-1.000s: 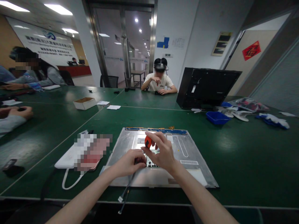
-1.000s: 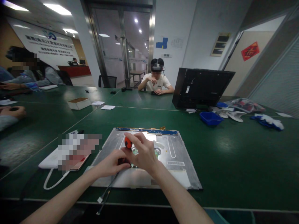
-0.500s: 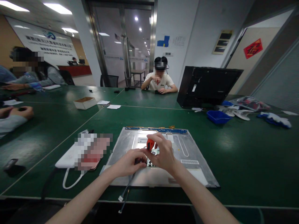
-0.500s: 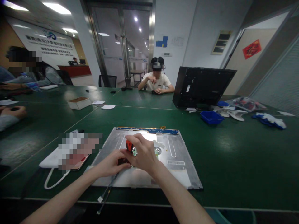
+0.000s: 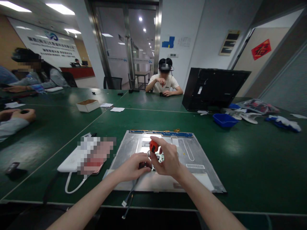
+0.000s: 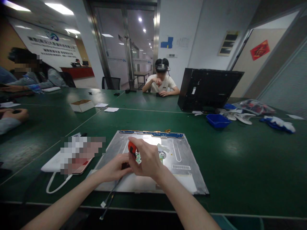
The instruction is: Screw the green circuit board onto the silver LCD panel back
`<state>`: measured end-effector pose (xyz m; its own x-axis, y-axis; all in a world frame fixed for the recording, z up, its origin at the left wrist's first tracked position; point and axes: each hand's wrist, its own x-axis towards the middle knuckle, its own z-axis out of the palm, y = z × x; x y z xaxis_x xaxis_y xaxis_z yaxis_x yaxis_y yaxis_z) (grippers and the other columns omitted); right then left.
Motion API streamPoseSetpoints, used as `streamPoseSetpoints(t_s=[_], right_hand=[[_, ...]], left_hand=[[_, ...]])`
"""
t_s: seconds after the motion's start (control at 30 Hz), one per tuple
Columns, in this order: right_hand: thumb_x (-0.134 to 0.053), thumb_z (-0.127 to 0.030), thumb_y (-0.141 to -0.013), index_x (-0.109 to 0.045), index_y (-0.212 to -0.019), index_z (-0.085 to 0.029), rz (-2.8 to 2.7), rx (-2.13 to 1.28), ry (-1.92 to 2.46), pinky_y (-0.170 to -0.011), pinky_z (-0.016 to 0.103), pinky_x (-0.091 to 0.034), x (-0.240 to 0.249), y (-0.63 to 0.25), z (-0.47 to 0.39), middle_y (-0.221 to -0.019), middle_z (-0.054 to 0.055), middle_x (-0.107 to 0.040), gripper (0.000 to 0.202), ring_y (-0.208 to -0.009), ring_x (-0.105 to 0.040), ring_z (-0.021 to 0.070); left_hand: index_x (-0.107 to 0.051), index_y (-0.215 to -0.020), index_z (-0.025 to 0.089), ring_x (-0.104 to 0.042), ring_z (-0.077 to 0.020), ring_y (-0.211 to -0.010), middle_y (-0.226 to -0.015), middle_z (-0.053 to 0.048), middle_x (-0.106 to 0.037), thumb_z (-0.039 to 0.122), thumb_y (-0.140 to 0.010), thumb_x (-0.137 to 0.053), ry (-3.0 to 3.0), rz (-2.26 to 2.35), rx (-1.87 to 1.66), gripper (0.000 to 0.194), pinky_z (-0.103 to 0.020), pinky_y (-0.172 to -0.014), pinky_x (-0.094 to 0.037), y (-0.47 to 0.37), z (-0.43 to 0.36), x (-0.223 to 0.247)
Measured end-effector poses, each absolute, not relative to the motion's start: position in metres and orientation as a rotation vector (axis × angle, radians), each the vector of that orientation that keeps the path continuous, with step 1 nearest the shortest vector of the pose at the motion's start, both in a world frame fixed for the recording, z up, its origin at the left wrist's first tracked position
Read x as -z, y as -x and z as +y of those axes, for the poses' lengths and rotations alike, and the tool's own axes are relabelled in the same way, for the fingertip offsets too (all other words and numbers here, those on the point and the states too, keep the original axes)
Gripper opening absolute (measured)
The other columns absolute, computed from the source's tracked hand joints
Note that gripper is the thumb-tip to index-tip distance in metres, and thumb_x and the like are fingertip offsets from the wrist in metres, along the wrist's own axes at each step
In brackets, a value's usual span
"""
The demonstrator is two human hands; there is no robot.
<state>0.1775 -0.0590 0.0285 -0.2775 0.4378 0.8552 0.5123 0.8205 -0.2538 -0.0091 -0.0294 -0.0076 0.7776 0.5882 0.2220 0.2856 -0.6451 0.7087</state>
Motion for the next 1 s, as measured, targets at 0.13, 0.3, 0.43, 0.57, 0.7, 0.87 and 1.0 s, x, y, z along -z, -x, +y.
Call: streamPoseSetpoints(t_s=[0.13, 0.3, 0.43, 0.57, 0.7, 0.87, 1.0], right_hand=[[-0.056, -0.028, -0.090, -0.040, -0.134, -0.022, -1.903, 0.116, 0.689, -0.059, 0.028, -0.050, -0.0306, -0.1759, -0.0563, -0.090, 0.004, -0.065, 0.047, -0.074, -0.061, 0.0169], [-0.058, -0.025, -0.091, -0.044, -0.137, -0.023, -1.896, 0.142, 0.679, -0.059, 0.027, -0.049, -0.0320, -0.1751, -0.0556, -0.088, 0.004, -0.064, 0.048, -0.075, -0.061, 0.0159], [-0.057, -0.022, -0.090, -0.041, -0.141, -0.023, -1.900, 0.143, 0.675, -0.062, 0.029, -0.050, -0.0318, -0.1758, -0.0562, -0.089, 0.004, -0.065, 0.053, -0.076, -0.061, 0.0160], [-0.057, -0.024, -0.091, -0.041, -0.140, -0.022, -1.910, 0.141, 0.672, -0.062, 0.029, -0.050, -0.0313, -0.1753, -0.0558, -0.089, 0.004, -0.065, 0.052, -0.076, -0.061, 0.0167], [-0.055, -0.023, -0.091, -0.042, -0.136, -0.019, -1.913, 0.141, 0.696, -0.060, 0.028, -0.049, -0.0310, -0.1753, -0.0565, -0.087, 0.004, -0.066, 0.047, -0.072, -0.061, 0.0160], [-0.054, -0.021, -0.089, -0.043, -0.135, -0.017, -1.901, 0.141, 0.721, -0.060, 0.027, -0.050, -0.0283, -0.1767, -0.0576, -0.087, 0.003, -0.068, 0.048, -0.065, -0.061, 0.0135], [-0.053, -0.022, -0.089, -0.042, -0.136, -0.017, -1.913, 0.137, 0.724, -0.060, 0.027, -0.051, -0.0280, -0.1779, -0.0565, -0.090, 0.004, -0.069, 0.048, -0.063, -0.061, 0.0130]], left_hand=[[-0.065, -0.085, 0.015, -0.057, -0.0145, -0.075, -0.085, -0.002, -0.065, 0.016, -0.085, -0.064, -2.302, 0.657, -0.594, 0.002, -0.025, -0.068, -0.042, 0.0095, -0.0293, 0.0101], [-0.065, -0.085, 0.015, -0.056, -0.0140, -0.072, -0.084, -0.002, -0.064, 0.014, -0.084, -0.063, -2.307, 0.678, -0.601, 0.002, -0.024, -0.065, -0.041, 0.0104, -0.0296, 0.0138], [-0.064, -0.084, 0.015, -0.056, -0.0146, -0.073, -0.084, -0.002, -0.064, 0.014, -0.085, -0.062, -2.309, 0.674, -0.601, 0.003, -0.024, -0.066, -0.041, 0.0105, -0.0298, 0.0135], [-0.064, -0.084, 0.015, -0.055, -0.0149, -0.074, -0.084, -0.002, -0.064, 0.014, -0.085, -0.061, -2.318, 0.652, -0.620, 0.003, -0.025, -0.067, -0.041, 0.0102, -0.0300, 0.0126], [-0.061, -0.089, 0.015, -0.055, -0.0142, -0.072, -0.084, -0.001, -0.063, 0.012, -0.084, -0.060, -2.300, 0.626, -0.651, 0.005, -0.024, -0.065, -0.041, 0.0096, -0.0306, 0.0118], [-0.059, -0.088, 0.015, -0.054, -0.0139, -0.071, -0.083, -0.001, -0.061, 0.014, -0.085, -0.060, -2.299, 0.648, -0.606, 0.004, -0.024, -0.065, -0.042, 0.0101, -0.0301, 0.0131], [-0.061, -0.091, 0.015, -0.056, -0.0154, -0.075, -0.088, -0.003, -0.063, 0.016, -0.086, -0.061, -2.286, 0.663, -0.581, 0.006, -0.026, -0.067, -0.043, 0.0115, -0.0291, 0.0161]])
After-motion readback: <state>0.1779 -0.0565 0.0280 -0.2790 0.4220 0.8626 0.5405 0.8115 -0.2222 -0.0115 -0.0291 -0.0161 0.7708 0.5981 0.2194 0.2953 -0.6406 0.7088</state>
